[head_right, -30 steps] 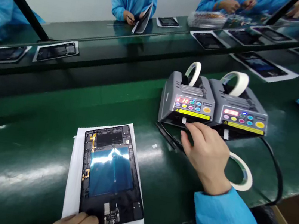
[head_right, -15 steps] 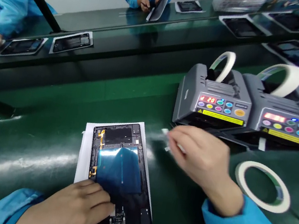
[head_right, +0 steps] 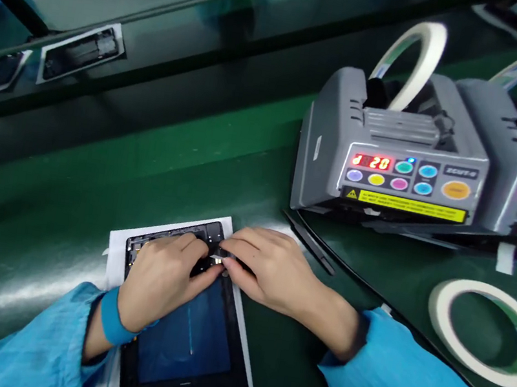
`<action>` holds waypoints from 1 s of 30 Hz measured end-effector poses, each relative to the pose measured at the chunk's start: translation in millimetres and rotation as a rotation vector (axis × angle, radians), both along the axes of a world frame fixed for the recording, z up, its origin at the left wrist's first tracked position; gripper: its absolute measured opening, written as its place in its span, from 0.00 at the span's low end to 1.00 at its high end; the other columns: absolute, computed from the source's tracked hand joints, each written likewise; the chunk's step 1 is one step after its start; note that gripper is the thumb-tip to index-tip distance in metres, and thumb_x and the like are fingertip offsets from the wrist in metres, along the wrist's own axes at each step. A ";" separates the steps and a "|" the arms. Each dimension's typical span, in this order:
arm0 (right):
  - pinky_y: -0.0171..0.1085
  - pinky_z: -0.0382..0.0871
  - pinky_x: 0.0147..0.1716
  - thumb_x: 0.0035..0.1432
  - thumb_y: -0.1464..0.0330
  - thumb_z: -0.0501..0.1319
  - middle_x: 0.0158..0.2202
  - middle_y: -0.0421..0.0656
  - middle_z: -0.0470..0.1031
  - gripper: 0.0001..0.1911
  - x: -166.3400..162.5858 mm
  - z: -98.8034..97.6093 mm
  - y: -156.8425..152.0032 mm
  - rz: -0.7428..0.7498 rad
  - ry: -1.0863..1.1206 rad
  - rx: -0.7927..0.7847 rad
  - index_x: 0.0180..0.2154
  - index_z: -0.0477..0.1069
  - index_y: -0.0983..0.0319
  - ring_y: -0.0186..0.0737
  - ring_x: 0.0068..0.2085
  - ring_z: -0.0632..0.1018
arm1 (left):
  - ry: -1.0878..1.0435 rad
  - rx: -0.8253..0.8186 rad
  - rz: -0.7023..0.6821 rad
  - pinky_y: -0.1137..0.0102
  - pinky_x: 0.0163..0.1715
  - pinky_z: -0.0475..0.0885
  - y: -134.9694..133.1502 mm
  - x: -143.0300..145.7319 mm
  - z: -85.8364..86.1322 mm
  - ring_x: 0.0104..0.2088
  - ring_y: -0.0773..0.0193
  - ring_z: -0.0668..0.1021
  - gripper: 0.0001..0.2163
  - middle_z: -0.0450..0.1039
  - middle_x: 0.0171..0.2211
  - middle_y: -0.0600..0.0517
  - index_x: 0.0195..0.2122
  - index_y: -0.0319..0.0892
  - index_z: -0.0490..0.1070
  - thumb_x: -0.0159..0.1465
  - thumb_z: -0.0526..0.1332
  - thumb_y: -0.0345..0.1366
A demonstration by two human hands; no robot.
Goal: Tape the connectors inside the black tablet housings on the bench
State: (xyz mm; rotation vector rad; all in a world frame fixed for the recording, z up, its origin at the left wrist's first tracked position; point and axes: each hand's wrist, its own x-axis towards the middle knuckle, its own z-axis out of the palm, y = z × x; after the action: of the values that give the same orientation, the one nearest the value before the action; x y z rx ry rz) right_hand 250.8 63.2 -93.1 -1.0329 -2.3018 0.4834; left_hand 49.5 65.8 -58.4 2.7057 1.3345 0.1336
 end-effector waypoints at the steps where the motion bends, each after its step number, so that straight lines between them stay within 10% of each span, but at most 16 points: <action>1: 0.38 0.70 0.37 0.66 0.68 0.50 0.41 0.46 0.75 0.12 0.0 0.5 1.0 0.015 -0.002 -0.007 0.43 0.71 0.63 0.40 0.39 0.75 | -0.022 0.012 -0.002 0.66 0.24 0.69 0.6 0.3 -2.4 0.25 0.58 0.74 0.08 0.69 0.26 0.52 0.30 0.41 0.68 0.62 0.60 0.40; 30: 0.40 0.66 0.37 0.67 0.65 0.50 0.38 0.46 0.72 0.15 -2.0 2.6 2.1 0.045 -0.114 0.013 0.43 0.73 0.61 0.41 0.36 0.72 | -0.141 -0.021 -0.110 0.67 0.30 0.69 4.2 -7.7 -4.4 0.28 0.62 0.73 0.09 0.69 0.28 0.51 0.34 0.39 0.70 0.68 0.51 0.31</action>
State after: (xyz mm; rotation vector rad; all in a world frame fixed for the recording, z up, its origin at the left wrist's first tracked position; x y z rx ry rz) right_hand 248.8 65.2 -90.5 -1.0284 -2.4298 0.4374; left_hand 41.7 70.1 -62.8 2.6882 1.1392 0.2916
